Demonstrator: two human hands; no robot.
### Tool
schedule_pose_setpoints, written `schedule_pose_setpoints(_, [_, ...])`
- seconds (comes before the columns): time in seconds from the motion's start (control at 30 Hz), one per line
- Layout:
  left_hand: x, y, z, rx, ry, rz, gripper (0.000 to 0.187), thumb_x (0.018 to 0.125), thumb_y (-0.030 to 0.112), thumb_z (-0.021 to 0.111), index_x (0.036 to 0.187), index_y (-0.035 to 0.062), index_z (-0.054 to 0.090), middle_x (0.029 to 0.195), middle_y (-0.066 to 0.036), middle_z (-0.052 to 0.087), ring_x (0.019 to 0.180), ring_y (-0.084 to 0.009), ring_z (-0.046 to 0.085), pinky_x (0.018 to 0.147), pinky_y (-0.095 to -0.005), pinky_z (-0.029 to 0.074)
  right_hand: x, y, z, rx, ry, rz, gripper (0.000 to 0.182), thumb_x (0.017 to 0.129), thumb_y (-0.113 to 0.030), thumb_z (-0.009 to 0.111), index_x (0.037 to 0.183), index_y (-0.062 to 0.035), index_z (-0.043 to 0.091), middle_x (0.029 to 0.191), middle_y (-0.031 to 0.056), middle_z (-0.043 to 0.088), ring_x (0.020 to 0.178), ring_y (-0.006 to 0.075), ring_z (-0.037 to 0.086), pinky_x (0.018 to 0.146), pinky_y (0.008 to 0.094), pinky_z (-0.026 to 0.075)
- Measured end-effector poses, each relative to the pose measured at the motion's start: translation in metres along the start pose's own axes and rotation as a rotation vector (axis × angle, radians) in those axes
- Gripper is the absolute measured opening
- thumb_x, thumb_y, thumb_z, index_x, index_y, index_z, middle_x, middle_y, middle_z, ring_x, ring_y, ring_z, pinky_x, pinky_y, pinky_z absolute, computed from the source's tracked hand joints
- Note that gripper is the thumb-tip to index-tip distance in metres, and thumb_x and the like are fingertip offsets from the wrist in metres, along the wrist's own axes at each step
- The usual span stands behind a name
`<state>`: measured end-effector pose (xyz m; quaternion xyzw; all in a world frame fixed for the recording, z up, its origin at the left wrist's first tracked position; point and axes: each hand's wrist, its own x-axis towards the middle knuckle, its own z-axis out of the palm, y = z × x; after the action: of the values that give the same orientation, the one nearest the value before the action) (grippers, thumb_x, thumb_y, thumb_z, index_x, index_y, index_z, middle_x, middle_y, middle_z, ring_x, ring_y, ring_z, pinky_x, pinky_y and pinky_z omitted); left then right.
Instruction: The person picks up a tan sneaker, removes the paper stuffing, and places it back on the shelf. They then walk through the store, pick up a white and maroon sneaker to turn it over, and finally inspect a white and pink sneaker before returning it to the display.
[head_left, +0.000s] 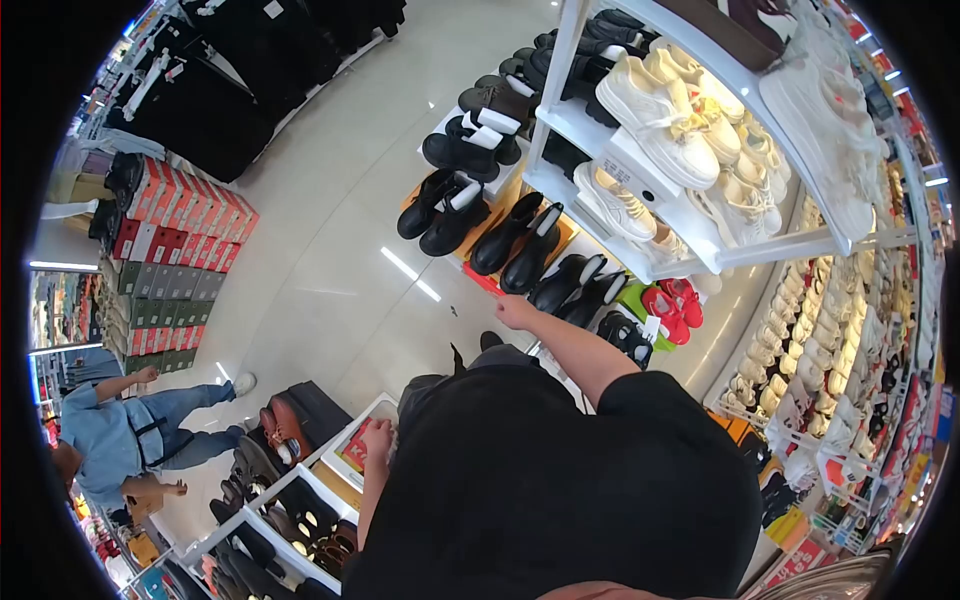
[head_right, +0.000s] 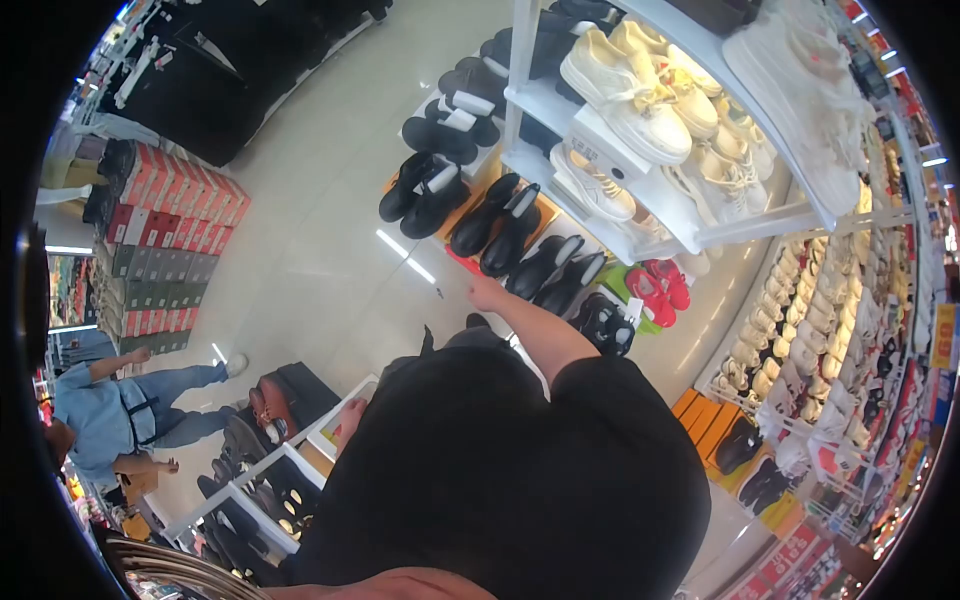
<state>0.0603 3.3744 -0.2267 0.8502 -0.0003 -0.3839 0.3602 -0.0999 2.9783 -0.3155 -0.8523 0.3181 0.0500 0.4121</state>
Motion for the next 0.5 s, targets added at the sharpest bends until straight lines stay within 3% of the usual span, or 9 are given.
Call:
schedule_pose_setpoints(0.1, [0.055,0.003,-0.008,0.256,-0.095,0.023,0.016,0.073,0.014,0.052,0.081,0.0011,0.057,0.057,-0.005,0.052,0.047,-0.0112,0.048,0.041,-0.0244,0.037,-0.025,0.048,0.003,-0.28,-0.15,0.011,0.018,0.066,-0.015,0.049,0.069,0.0004,0.057,0.071,0.0191,0.057,0.07,0.0333,0.056,0.063,0.041,0.044])
schedule_pose_setpoints(0.13, [0.072,0.006,-0.011,0.285,-0.111,-0.022,0.022,0.072,0.019,0.052,0.081,-0.0001,0.058,0.058,-0.007,0.055,0.049,-0.0122,0.051,0.043,-0.0259,0.04,-0.036,0.084,0.025,-0.159,0.063,0.094,0.018,0.063,-0.014,0.049,0.071,0.0005,0.058,0.069,0.0198,0.057,0.069,0.0333,0.056,0.062,0.0411,0.044])
schedule_pose_setpoints(0.17, [0.095,0.003,-0.017,0.328,-0.152,0.009,0.022,0.071,0.019,0.052,0.08,-0.0004,0.059,0.06,-0.008,0.057,0.051,-0.0142,0.053,0.048,-0.0278,0.042,-0.055,0.091,0.018,-0.153,-0.101,0.33,0.021,0.061,-0.013,0.05,0.074,0.0012,0.058,0.069,0.0207,0.057,0.07,0.0339,0.056,0.061,0.0405,0.045])
schedule_pose_setpoints(0.23, [0.133,0.011,-0.025,0.444,-0.134,0.03,0.022,0.069,0.018,0.052,0.079,-0.0006,0.059,0.061,-0.009,0.057,0.052,-0.0168,0.054,0.051,-0.0301,0.044,-0.105,0.116,0.023,-0.218,0.03,0.479,0.016,0.06,-0.012,0.053,0.069,-0.0015,0.061,0.069,0.0181,0.059,0.068,0.0304,0.058,0.059,0.0387,0.046])
schedule_pose_setpoints(0.27, [0.151,0.011,-0.029,0.402,-0.153,-0.001,0.022,0.069,0.018,0.052,0.078,-0.0004,0.059,0.061,-0.009,0.057,0.053,-0.0175,0.054,0.052,-0.0307,0.044,-0.125,0.131,0.021,-0.846,-0.548,0.1,0.014,0.062,-0.011,0.052,0.068,-0.0047,0.063,0.071,0.0154,0.06,0.069,0.0276,0.059,0.06,0.0369,0.047])
schedule_pose_setpoints(0.3, [0.176,0.013,-0.034,0.356,-0.173,-0.02,0.021,0.068,0.017,0.052,0.077,-0.0001,0.06,0.061,-0.009,0.057,0.054,-0.0181,0.055,0.053,-0.0313,0.044,-0.141,0.115,0.015,-0.895,-0.653,0.213,0.012,0.063,-0.012,0.054,0.069,-0.0072,0.065,0.074,0.013,0.061,0.073,0.026,0.059,0.063,0.0355,0.047])
schedule_pose_setpoints(0.37, [0.228,0.017,-0.042,0.309,-0.187,-0.025,0.02,0.067,0.018,0.053,0.075,0.0004,0.06,0.064,-0.011,0.059,0.059,-0.0197,0.056,0.056,-0.0325,0.045,-0.166,0.106,0.018,-0.695,-0.629,0.406,0.014,0.065,-0.013,0.052,0.069,-0.0063,0.064,0.074,0.0133,0.061,0.072,0.0258,0.059,0.063,0.0359,0.047])
schedule_pose_setpoints(0.43, [0.253,0.054,-0.061,0.45,-0.246,0.09,0.023,0.067,0.019,0.055,0.078,0.0004,0.06,0.07,-0.012,0.06,0.062,-0.0196,0.057,0.057,-0.0319,0.045,-0.164,0.083,0.024,-0.484,-0.544,0.603,0.016,0.067,-0.014,0.05,0.07,-0.0053,0.063,0.073,0.0135,0.061,0.072,0.0256,0.059,0.063,0.0363,0.047])
schedule_pose_setpoints(0.5, [0.274,0.098,-0.086,0.528,-0.354,0.051,0.025,0.067,0.021,0.055,0.082,0.0004,0.06,0.071,-0.012,0.06,0.063,-0.0216,0.057,0.058,-0.0336,0.045,-0.136,0.051,0.037,-0.404,-0.506,0.642,0.017,0.07,-0.015,0.048,0.071,-0.0044,0.062,0.073,0.0138,0.061,0.071,0.0254,0.059,0.063,0.0367,0.047])
